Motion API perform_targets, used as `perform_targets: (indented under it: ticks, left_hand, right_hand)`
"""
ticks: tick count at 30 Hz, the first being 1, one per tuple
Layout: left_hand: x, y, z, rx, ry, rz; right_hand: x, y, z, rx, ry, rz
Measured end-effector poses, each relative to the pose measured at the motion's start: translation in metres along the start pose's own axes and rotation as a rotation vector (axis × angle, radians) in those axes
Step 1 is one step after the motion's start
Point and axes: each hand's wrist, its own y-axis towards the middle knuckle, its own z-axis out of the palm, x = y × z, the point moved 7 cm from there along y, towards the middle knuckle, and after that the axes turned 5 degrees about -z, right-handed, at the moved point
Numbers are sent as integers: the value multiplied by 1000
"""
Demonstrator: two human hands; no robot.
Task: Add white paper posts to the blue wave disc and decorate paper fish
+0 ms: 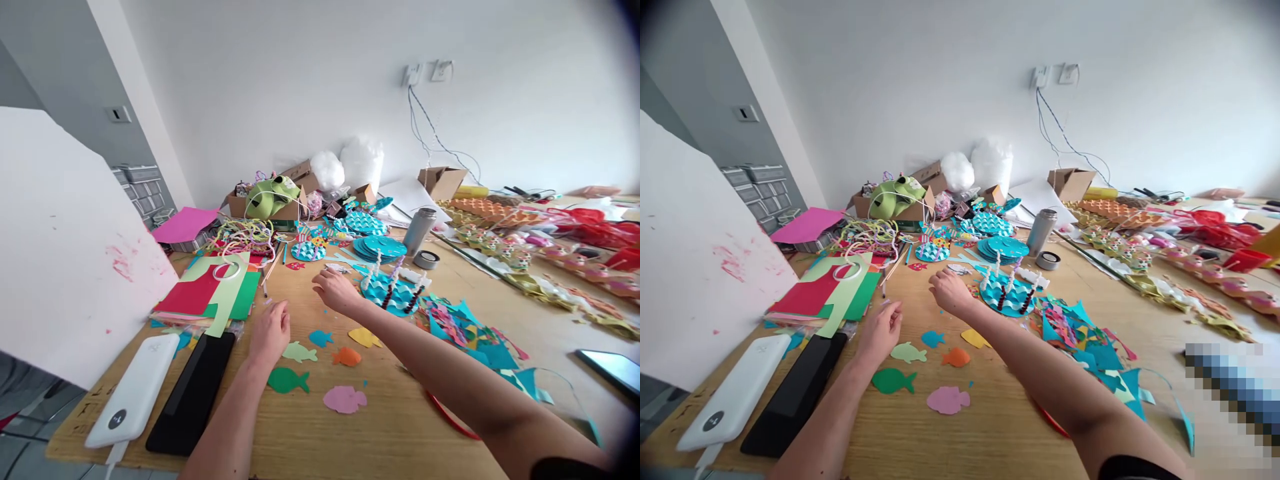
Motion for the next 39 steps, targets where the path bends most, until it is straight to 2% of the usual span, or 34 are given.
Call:
perform_targets:
  ticks: [3, 6, 9, 13, 19, 25, 28, 31, 34, 35, 39]
  left_hand:
    - [2, 0, 1, 37, 9, -39]
    - [3, 1, 2, 77, 21, -75]
    - [2, 2, 2, 112, 15, -99]
    - [-1, 2, 3, 148, -19, -108]
    - [1, 1, 6, 134, -55, -98]
    - [7, 2, 3, 29, -118, -82]
    - [13, 4, -9, -99, -214, -135]
    - [27, 7, -17, -186, -443, -256]
    - [43, 10, -11, -162, -712, -391]
    - [44, 11, -7, -136, -746, -399]
    - [43, 11, 2, -60, -811, -378]
  right_hand:
    - [0, 56, 17, 30, -26, -19]
    - [-4, 95, 33, 61, -35, -41]
    - [-7, 115, 46, 99, -39, -80]
    - [-9, 122, 57, 140, -48, -142]
    - [-15, 122, 56, 143, -33, -150]
    - [-20, 112, 29, 67, 67, -36]
    - [-10, 98, 10, 59, 177, -43]
    - [13, 76, -9, 85, 305, -135]
    - [37, 50, -29, 111, 483, -218]
    - [43, 42, -34, 114, 539, -222]
    - [52, 23, -43, 66, 640, -121]
